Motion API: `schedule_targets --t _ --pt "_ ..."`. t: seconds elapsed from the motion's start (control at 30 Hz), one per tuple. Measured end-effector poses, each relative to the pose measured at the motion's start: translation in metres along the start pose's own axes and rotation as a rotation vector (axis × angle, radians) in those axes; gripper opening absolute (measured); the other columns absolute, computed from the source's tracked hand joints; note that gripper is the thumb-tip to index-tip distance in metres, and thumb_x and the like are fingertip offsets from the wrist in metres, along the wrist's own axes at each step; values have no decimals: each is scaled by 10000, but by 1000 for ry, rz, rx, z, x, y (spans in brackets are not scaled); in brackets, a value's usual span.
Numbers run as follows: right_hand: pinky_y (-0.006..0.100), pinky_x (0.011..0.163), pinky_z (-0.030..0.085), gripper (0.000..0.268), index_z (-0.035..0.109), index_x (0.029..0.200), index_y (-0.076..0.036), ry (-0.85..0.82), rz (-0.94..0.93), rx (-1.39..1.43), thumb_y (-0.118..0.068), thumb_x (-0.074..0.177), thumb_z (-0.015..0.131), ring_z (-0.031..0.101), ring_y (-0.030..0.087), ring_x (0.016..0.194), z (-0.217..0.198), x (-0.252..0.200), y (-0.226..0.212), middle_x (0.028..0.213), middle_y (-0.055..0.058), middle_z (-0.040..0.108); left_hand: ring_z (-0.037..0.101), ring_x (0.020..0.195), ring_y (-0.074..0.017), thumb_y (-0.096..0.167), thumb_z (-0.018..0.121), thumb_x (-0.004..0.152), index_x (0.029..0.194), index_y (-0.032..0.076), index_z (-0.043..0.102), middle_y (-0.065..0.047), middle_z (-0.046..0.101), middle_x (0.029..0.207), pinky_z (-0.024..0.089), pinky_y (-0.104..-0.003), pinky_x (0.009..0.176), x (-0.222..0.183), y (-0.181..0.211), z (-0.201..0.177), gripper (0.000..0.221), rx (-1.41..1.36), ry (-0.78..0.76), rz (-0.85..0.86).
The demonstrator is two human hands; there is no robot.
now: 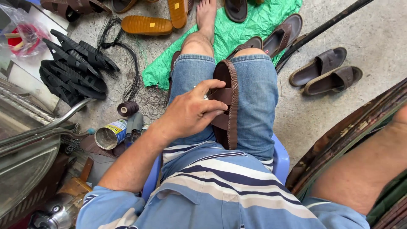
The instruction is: Hand-sewing the leather components of a sandal using a needle and thread
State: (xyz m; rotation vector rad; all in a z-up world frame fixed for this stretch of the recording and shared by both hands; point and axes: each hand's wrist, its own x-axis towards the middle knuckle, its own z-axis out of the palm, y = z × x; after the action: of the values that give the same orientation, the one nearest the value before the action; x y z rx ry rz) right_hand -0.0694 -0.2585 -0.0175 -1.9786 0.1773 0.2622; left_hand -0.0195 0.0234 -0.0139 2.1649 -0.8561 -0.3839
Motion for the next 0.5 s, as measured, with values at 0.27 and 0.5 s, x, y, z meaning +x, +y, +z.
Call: schedule_targets --t 0.27,0.5 --pt "390 559 526 422 513 1276 -180 -7 -334 -635 -250 875 622 588 237 849 34 5 -21 1162 124 550 613 693 -358 316 415 906 1248 155 504 -67 573 931 476 -540 426 18 -5 -34 388 442 -335 -190" --pt "315 672 507 97 682 916 -144 57 -455 -223 -142 820 699 627 226 780 58 30 8 872 16 630 570 922 -473 96 517 869 856 41 636 -204 596 1066 466 -551 735 24 -7 -59 132 -184 -265 79"
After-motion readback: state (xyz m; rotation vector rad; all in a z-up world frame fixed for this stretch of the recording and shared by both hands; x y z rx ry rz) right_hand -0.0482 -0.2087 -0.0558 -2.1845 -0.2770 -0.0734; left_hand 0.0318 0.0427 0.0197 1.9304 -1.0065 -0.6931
